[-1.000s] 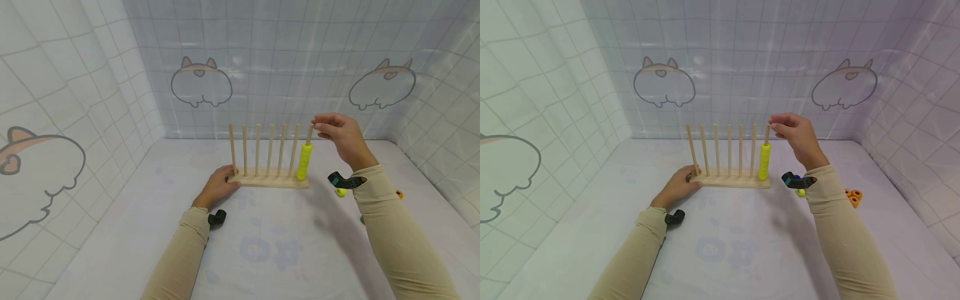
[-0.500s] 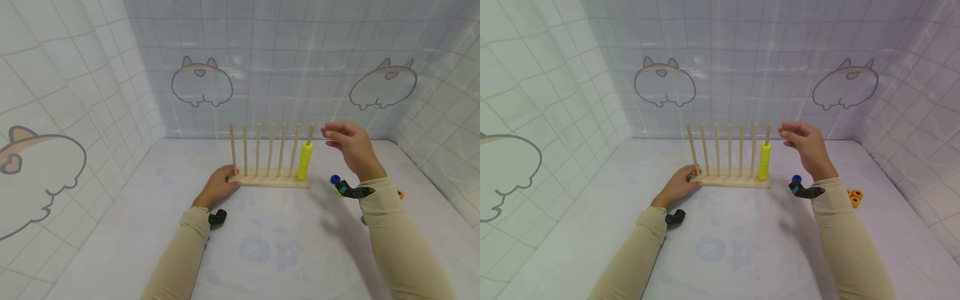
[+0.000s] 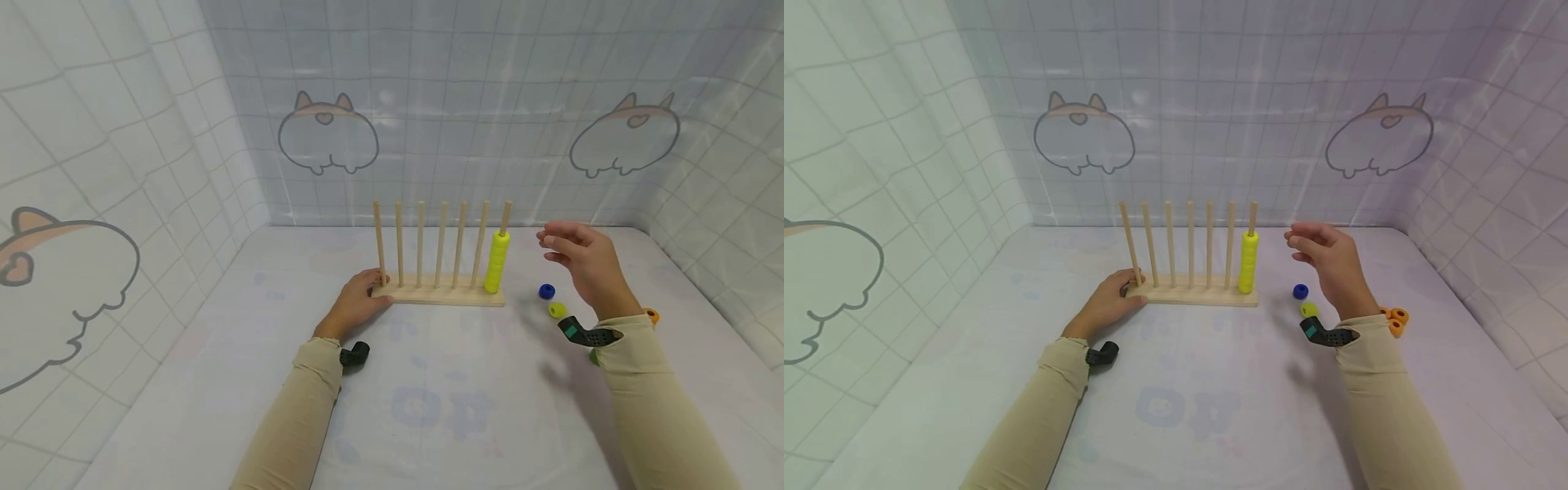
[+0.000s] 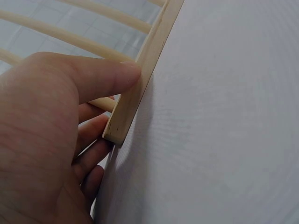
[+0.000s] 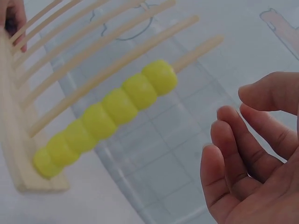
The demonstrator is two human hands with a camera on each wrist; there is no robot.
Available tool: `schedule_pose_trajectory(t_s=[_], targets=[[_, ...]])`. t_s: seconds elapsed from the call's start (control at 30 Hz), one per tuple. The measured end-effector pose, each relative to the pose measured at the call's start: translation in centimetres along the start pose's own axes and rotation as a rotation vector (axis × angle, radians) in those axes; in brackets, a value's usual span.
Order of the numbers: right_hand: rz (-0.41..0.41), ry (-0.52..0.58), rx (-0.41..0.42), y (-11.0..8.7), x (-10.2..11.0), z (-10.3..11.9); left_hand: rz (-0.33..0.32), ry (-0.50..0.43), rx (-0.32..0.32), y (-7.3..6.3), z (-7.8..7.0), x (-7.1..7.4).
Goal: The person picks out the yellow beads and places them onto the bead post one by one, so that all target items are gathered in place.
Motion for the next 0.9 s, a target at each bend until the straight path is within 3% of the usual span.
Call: schedule_pose_trajectory(t_s=[0.37, 0.63, 0.9], targets=[[0.030, -0.077, -0.060, -1.4, 1.1, -2.6, 0.002, -0.002, 0.015, -0.1, -0.1, 0.0], [0.083, 0.005, -0.049, -1.9, 2.4, -4.3, -0.002, -0.009, 0.018, -0.2, 0.1, -0.1], [0.098, -0.128, -0.082, -2.2, 3.4, -5.5, -0.003, -0.020, 0.022, -0.2, 0.0, -0.1]])
Point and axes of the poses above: each hand's wrist, its own y-axis towards the middle knuckle, its own x-axis out of the back of the hand, z = x × y, the point moved 4 cm from there along y, towards the middle knuckle, and after that the axes turned 15 degrees about -y, right-handed, at the moved point
